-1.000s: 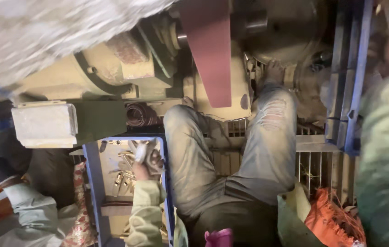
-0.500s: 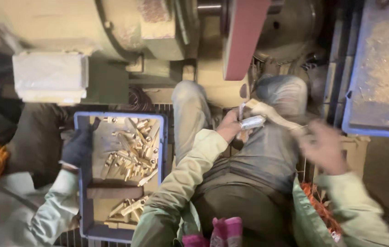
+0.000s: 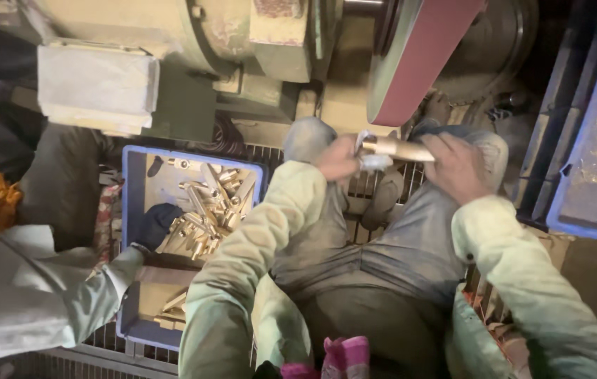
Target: The person sits on the floor and repeatedly presses small brass-colored metal parts against a moving belt sander to smooth their surfaces. They handle the parts one at a time, rotating them to contact different sides with the belt, then place them into a blue bin.
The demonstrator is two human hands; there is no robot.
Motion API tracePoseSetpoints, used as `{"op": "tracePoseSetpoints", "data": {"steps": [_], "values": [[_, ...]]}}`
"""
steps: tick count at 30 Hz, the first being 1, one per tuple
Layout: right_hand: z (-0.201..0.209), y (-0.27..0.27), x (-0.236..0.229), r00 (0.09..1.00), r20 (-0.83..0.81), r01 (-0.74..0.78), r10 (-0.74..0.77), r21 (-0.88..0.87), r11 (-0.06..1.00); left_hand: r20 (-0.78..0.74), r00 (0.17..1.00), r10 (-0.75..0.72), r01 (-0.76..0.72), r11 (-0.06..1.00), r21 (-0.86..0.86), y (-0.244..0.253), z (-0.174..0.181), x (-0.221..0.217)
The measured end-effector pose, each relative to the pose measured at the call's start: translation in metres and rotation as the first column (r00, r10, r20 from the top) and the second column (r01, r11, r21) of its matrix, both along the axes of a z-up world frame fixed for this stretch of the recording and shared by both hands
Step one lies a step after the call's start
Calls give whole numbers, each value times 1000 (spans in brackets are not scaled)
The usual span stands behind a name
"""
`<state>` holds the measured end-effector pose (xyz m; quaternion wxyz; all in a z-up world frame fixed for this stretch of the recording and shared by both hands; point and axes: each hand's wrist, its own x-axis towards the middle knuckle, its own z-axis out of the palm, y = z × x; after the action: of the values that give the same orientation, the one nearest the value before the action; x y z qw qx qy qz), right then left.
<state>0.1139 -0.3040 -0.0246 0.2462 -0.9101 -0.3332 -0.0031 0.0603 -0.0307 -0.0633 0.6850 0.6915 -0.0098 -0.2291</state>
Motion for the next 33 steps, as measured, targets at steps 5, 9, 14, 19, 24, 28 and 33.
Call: {"op": "tracePoseSetpoints", "data": {"steps": [5, 9, 14, 19, 24, 28, 33], "values": [[-11, 13, 35, 977, -211, 28, -27, 0, 1000, -165, 979, 122, -125, 992, -10, -11, 0, 21], [-29, 16, 43, 912, -400, 38, -94, -146, 989, -263, 940, 218, -250, 964, -92, -22, 1, 20], [-32, 24, 56, 803, -569, -12, -175, -310, 951, -365, 899, 242, -243, 969, 45, -21, -7, 25], [-26, 31, 70, 655, -719, -68, -233, -363, 929, -373, 904, 209, -239, 971, -33, -20, -31, 25], [-37, 28, 82, 648, -761, -165, -5, -146, 975, -519, 831, 202, -239, 971, -6, -19, -47, 26], [-46, 24, 85, 566, -824, -161, -34, -151, 975, -530, 818, 222, -245, 969, 27, -20, -45, 31], [-52, 17, 66, 818, -575, -122, -8, -188, 975, -431, 872, 233, -238, 970, 43, -24, -42, 28]]}}
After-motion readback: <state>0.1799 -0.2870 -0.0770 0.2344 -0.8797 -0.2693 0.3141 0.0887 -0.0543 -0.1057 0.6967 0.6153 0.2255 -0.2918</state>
